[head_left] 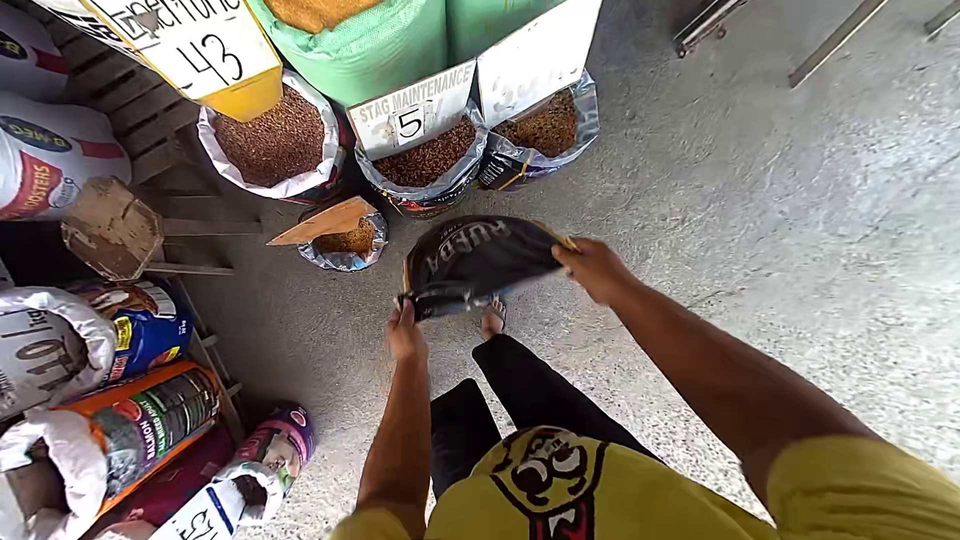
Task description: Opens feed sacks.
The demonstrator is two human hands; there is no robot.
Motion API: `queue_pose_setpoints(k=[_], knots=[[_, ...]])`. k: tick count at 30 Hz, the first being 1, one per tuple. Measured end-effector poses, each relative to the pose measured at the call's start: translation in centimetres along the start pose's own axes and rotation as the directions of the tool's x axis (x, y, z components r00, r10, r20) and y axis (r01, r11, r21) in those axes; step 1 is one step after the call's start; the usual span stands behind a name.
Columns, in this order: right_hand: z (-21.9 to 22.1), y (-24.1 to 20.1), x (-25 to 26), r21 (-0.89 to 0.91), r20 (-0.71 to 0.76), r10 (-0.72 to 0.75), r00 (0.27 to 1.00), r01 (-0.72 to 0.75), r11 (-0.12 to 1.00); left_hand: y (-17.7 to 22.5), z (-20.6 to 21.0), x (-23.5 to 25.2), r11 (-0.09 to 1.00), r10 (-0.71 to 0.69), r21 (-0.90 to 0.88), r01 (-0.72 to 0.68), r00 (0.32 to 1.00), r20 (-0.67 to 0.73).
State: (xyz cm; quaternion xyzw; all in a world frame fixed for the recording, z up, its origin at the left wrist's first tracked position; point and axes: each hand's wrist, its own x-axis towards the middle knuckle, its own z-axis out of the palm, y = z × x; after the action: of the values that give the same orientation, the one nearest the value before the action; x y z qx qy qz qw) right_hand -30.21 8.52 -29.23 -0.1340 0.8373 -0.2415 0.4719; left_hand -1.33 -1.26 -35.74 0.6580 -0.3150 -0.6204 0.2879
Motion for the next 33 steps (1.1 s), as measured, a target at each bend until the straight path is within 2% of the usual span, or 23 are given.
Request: queue_pose_setpoints(k=[3,6,9,11,13,15,17,19,21,23,25,27,28,29,31,33], knots=[[1.6,2.9,9.6,0.062,-0.099,0.091,0.991,-0.085,0.994,-2.9,5.0,5.0,0.924,-0.056,0.38,0.048,0.998,0.011],[-0.4,0.0,14.3,0.164,-0.158,0.095,0.983,-0.069,0.984,1.3,11.4,7.6,0.787,0.025,0.615,-0.055,0.998,0.057],[-1.8,1.4,15.8,0.315,-0.117,0.148,0.982,-0.105,0.943,2.5,12.5,7.1,0.639,0.044,0.767,-0.047,0.999,0.024],[-2.8,1.0,16.5,0.449,-0.134,0.185,0.974,-0.106,0.887,2.5,12.7,7.0,0.588,0.111,0.806,-0.066,0.994,0.0],[-3.3,0.9,16.3,0.505,-0.142,0.201,0.969,-0.104,0.857,2.0,12.1,6.2,0.552,0.218,0.823,-0.132,0.976,0.01],[-4.3,0.8,16.5,0.513,-0.164,0.193,0.968,-0.083,0.854,2.0,11.7,5.8,0.556,0.337,0.795,-0.243,0.94,0.051],[-5.4,0.9,16.5,0.504,-0.186,0.179,0.966,-0.063,0.861,2.5,11.0,6.5,0.579,0.324,0.754,-0.309,0.936,0.136],[-6.4,1.2,16.7,0.533,-0.192,0.158,0.968,-0.032,0.846,3.5,9.9,7.9,0.681,0.273,0.665,-0.307,0.949,0.159],[-7.6,1.4,16.5,0.592,-0.224,0.142,0.964,0.019,0.806,4.9,8.5,9.4,0.82,0.264,0.513,-0.256,0.963,0.058],[-8.9,1.7,15.4,0.603,-0.326,0.154,0.933,0.08,0.794,6.4,7.1,10.4,0.878,0.286,0.411,-0.244,0.957,-0.043],[-9.6,1.7,13.7,0.48,-0.465,0.127,0.876,0.129,0.868,7.3,5.1,10.7,0.892,0.29,0.375,-0.253,0.956,-0.045],[-8.8,1.3,11.5,0.212,-0.554,0.022,0.832,0.116,0.97,7.1,2.9,10.9,0.904,0.264,0.345,-0.251,0.965,0.011],[-7.9,0.6,9.8,0.039,-0.53,-0.068,0.845,0.105,0.994,6.6,1.9,11.0,0.905,0.227,0.359,-0.227,0.973,0.043],[-6.7,-0.2,8.0,-0.142,-0.454,-0.166,0.876,0.113,0.983,5.9,1.0,11.0,0.907,0.174,0.377,-0.185,0.983,0.064],[-3.0,-1.5,5.3,-0.43,-0.247,-0.352,0.903,0.224,0.874,3.6,-0.5,10.6,0.911,0.056,0.405,-0.083,0.995,0.079],[1.3,-2.4,4.3,-0.579,-0.033,-0.549,0.835,0.432,0.692,1.2,-1.6,9.7,0.911,-0.03,0.413,-0.016,0.994,0.105]])
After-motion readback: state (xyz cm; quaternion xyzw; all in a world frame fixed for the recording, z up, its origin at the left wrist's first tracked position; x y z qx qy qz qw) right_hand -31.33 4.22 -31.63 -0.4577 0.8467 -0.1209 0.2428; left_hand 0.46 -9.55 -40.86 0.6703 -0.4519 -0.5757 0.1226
